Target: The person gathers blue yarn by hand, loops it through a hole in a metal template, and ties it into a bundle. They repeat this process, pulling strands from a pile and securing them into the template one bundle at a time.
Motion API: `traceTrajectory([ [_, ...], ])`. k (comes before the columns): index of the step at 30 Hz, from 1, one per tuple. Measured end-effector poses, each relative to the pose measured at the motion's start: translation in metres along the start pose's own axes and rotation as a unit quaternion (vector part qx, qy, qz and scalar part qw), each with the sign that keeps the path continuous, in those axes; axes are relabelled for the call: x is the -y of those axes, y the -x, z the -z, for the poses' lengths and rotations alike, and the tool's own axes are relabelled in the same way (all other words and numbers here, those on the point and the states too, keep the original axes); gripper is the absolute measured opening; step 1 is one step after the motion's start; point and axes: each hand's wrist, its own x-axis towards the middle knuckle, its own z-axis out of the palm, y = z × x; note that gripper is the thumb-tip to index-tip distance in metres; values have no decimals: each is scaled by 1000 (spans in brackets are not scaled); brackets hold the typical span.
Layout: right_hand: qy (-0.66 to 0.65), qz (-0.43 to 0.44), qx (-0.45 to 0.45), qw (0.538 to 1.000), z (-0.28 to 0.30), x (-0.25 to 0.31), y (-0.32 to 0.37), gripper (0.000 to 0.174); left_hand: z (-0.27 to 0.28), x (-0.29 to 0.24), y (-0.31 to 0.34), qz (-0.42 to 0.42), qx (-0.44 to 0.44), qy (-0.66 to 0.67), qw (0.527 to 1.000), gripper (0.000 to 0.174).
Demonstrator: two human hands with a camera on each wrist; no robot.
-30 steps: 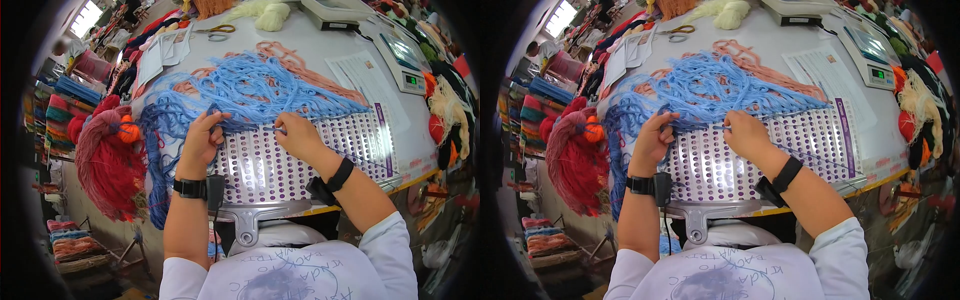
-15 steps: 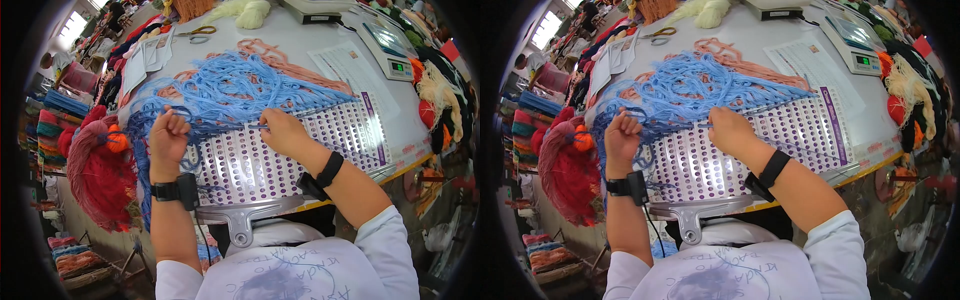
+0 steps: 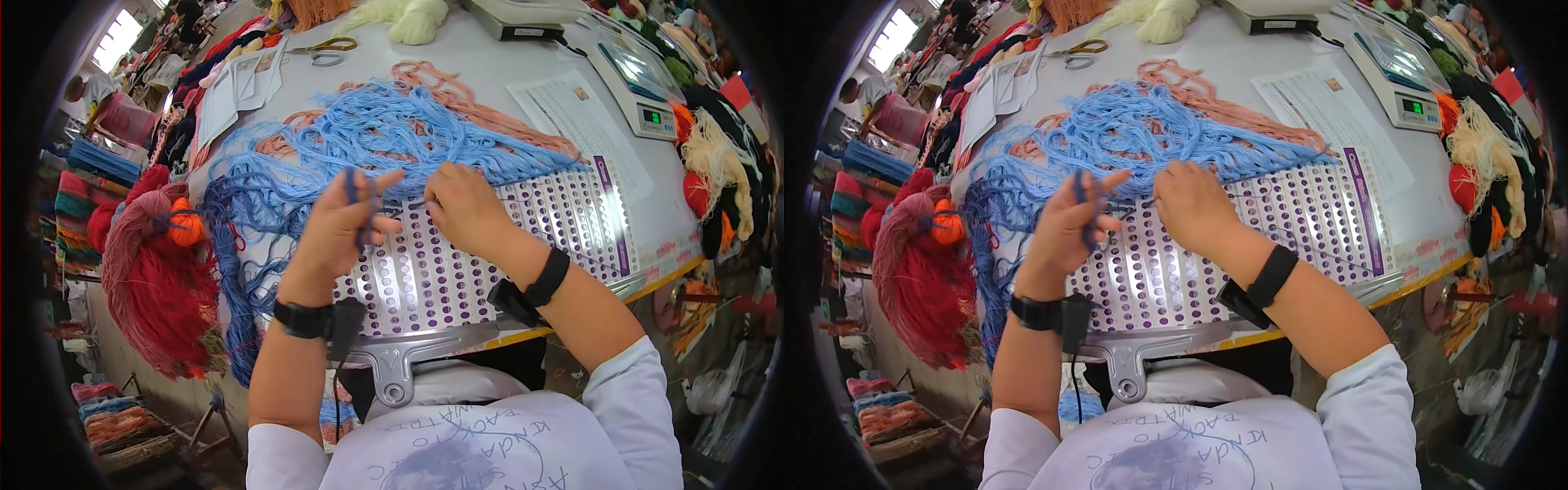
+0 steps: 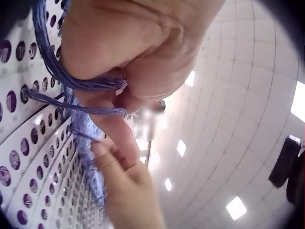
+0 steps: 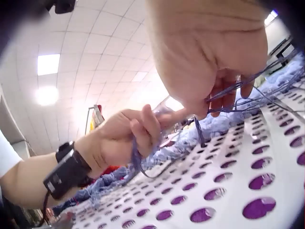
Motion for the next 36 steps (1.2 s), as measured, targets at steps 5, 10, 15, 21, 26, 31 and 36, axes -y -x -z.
traceTrajectory([
  [5, -76, -38, 57, 995, 24, 10, -15, 12, -23, 30, -17, 16, -34, -185, 982, 23],
  [10, -147, -117, 145, 971, 24, 2, -13, 14, -22, 27, -19, -4, -40, -261, 965, 25],
  [15, -134, -101, 203, 965, 15, -10, -6, 18, 7, 30, -18, -74, -20, -201, 977, 25],
  [21, -120, -162, 224, 954, 14, -5, -10, 18, 52, -16, 6, -104, -120, -98, 982, 19],
  [26, -118, -160, 209, 957, 8, -6, -8, 17, 106, -54, 32, -105, -196, 18, 975, 11],
  [31, -119, -183, 205, 954, 7, -4, -8, 14, 144, -95, 42, -61, -182, 126, 973, 8],
  [36, -138, -159, 187, 960, 7, -8, -6, 16, 204, -171, 19, -154, -269, -8, 951, 13],
])
